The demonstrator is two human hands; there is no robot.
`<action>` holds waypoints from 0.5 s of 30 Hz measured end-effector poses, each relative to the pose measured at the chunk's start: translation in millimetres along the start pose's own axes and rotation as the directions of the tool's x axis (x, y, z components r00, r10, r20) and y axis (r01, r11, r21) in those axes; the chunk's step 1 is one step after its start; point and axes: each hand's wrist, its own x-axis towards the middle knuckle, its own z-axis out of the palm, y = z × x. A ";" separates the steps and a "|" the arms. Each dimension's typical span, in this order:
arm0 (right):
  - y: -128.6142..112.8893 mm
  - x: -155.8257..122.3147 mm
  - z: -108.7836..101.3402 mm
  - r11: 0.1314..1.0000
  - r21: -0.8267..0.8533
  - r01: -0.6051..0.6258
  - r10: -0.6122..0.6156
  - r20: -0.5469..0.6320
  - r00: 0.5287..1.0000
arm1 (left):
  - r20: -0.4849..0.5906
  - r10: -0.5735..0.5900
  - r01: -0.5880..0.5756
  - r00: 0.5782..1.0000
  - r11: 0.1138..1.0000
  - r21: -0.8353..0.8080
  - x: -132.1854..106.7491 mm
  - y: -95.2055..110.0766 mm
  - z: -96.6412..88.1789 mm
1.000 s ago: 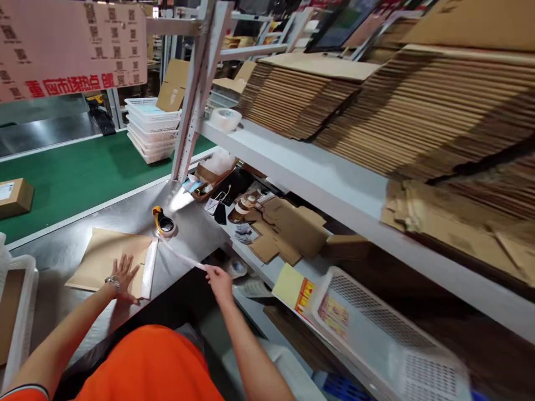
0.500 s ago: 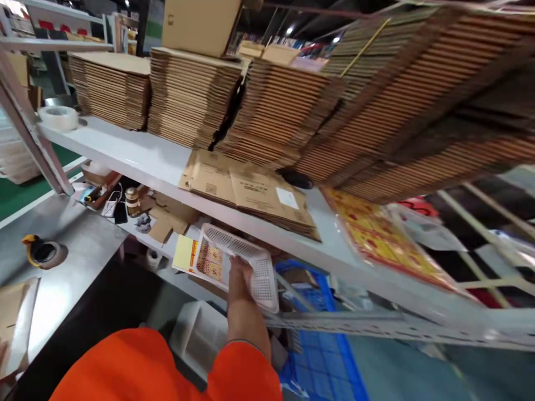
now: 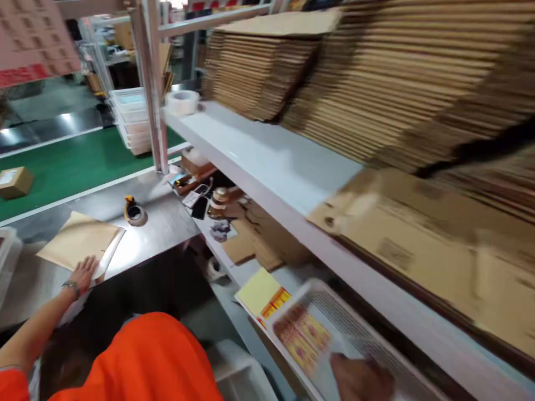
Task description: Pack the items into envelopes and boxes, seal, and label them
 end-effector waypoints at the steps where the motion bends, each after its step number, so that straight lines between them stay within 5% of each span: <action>1: -0.5 8.9 21.4 0.999 0.031 -0.013 0.014 -0.027 1.000 | -0.001 -0.004 0.004 1.000 0.999 -0.032 1.0 -7.2 7.9; 4: -36.1 23.9 94.3 0.952 0.221 0.209 -0.227 0.058 0.972 | -0.057 0.015 -0.021 0.998 0.994 -0.107 -7.4 -32.6 43.4; 7: -137.6 3.8 154.0 0.731 0.481 0.483 -0.569 0.040 0.821 | -0.155 0.089 -0.117 0.984 0.977 -0.180 -26.8 -55.3 82.3; 11: -322.6 -75.0 201.9 0.383 0.696 0.607 -0.883 0.082 0.463 | -0.215 0.110 -0.161 0.971 0.958 -0.239 -48.8 -85.3 119.9; 13: -404.8 -120.4 220.0 0.247 0.754 0.609 -0.964 0.130 0.231 | -0.259 0.130 -0.196 0.957 0.949 -0.248 -55.0 -99.3 133.2; 15: -470.5 -158.2 238.1 0.154 0.779 0.608 -0.987 0.145 0.064 | -0.285 0.143 -0.220 0.948 0.941 -0.257 -57.5 -110.0 145.1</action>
